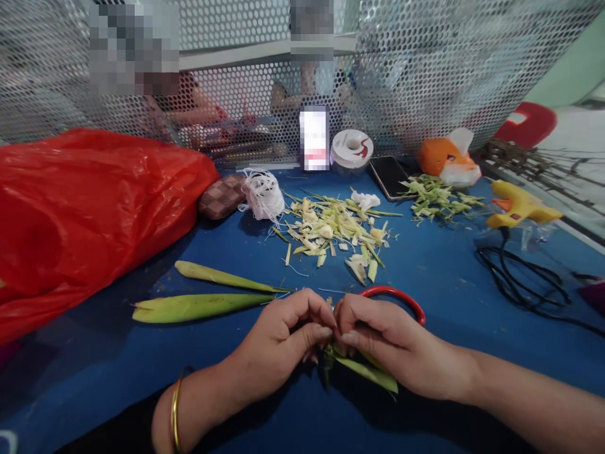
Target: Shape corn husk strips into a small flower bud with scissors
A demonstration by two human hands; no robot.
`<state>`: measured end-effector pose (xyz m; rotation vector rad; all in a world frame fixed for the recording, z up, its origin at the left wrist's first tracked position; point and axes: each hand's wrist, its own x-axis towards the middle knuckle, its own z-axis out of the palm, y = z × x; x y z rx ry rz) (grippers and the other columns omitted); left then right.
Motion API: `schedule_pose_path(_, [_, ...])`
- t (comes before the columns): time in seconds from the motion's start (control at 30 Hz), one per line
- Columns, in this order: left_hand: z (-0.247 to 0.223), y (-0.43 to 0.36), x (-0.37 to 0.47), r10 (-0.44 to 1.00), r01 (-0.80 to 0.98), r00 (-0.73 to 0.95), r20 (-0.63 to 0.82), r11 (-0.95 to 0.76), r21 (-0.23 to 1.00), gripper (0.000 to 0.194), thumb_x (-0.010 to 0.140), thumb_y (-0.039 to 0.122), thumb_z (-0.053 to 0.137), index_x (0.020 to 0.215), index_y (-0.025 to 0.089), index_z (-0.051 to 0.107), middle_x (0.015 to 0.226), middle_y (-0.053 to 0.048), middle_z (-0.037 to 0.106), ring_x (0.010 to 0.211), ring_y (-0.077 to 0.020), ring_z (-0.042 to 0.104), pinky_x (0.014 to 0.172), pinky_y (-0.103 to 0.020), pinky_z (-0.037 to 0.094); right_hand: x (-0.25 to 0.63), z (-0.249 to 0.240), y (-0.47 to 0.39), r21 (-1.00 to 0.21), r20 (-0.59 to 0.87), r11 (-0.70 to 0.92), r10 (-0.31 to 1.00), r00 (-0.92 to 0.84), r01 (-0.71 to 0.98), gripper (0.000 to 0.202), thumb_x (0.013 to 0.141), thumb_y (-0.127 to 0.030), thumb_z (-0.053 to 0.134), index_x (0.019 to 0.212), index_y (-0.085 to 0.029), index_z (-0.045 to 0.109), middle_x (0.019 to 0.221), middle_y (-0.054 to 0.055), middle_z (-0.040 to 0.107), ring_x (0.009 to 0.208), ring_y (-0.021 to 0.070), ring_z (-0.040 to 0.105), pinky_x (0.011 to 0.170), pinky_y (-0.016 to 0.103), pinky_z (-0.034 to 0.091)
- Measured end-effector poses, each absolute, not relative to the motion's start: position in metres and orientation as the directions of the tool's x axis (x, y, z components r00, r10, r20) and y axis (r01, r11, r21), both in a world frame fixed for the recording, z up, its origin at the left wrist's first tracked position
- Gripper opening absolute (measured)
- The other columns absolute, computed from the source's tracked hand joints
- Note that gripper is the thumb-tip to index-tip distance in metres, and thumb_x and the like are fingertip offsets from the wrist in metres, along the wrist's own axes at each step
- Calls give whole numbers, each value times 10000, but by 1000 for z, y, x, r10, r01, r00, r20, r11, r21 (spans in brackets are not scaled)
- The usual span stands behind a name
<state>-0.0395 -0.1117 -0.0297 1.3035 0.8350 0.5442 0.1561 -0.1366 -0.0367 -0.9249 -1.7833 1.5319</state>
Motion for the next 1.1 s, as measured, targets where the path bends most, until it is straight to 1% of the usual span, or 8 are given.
schedule_pose_path(0.2, [-32,-111,-43,787,271,605,-122,-59,961,83,850,165,527,847,194,604,692,30,594,611,-97,507,590,-207,410,157,-44,-136,-969,53,183,814,-578,168,168,938,-123,431,792,-206,435,764,-18,515,695,113,463,646,244,393])
schedule_pose_path(0.3, [-33,-114,-47,873,275,485,-45,-104,956,219,852,276,586,1065,226,597,830,6,648,651,-114,553,620,-225,440,157,-45,-136,-985,138,169,855,-501,16,152,954,-177,452,806,-199,476,791,2,537,731,129,500,683,272,418])
schedule_pose_path(0.37, [-32,-119,-49,944,274,329,27,-123,954,233,810,351,636,993,210,608,833,-6,641,653,-128,557,603,-232,438,156,-42,-135,-979,206,179,876,-437,-102,147,962,-206,463,820,-196,500,817,19,558,762,139,526,709,290,432])
schedule_pose_path(0.5, [-30,-123,-47,990,326,143,-3,-44,944,367,811,445,591,563,185,517,525,28,486,526,-121,450,534,-233,365,152,-36,-135,-948,304,246,884,-354,-201,131,957,-223,492,833,-201,525,840,28,580,782,145,535,728,296,431])
schedule_pose_path(0.63, [-22,-122,-39,980,210,180,-83,44,977,289,791,429,626,658,174,643,631,0,590,626,-145,508,610,-239,394,150,-33,-138,-939,329,266,882,-338,-219,136,953,-232,504,824,-205,540,845,31,594,794,151,544,739,297,427])
schedule_pose_path(0.8, [-12,-121,-32,922,-35,285,-264,285,958,387,806,518,596,721,164,726,708,-42,680,719,-181,592,724,-272,444,155,-30,-140,-942,315,251,888,-335,-221,141,937,-248,529,806,-199,547,845,36,596,790,155,548,738,298,437])
schedule_pose_path(0.93, [-11,-117,-29,840,-54,409,-357,413,909,243,694,368,764,754,136,727,675,-23,659,641,-132,575,693,-239,440,159,-27,-137,-946,306,245,891,-336,-212,155,923,-275,554,793,-191,554,841,42,596,791,156,549,738,303,442])
schedule_pose_path(1.1, [-9,-110,-23,778,-52,478,-407,488,871,197,704,312,758,728,125,698,645,-6,612,596,-100,548,622,-212,423,162,-25,-132,-947,279,202,901,-333,-248,176,897,-297,589,768,-180,560,821,39,600,756,148,563,711,305,462])
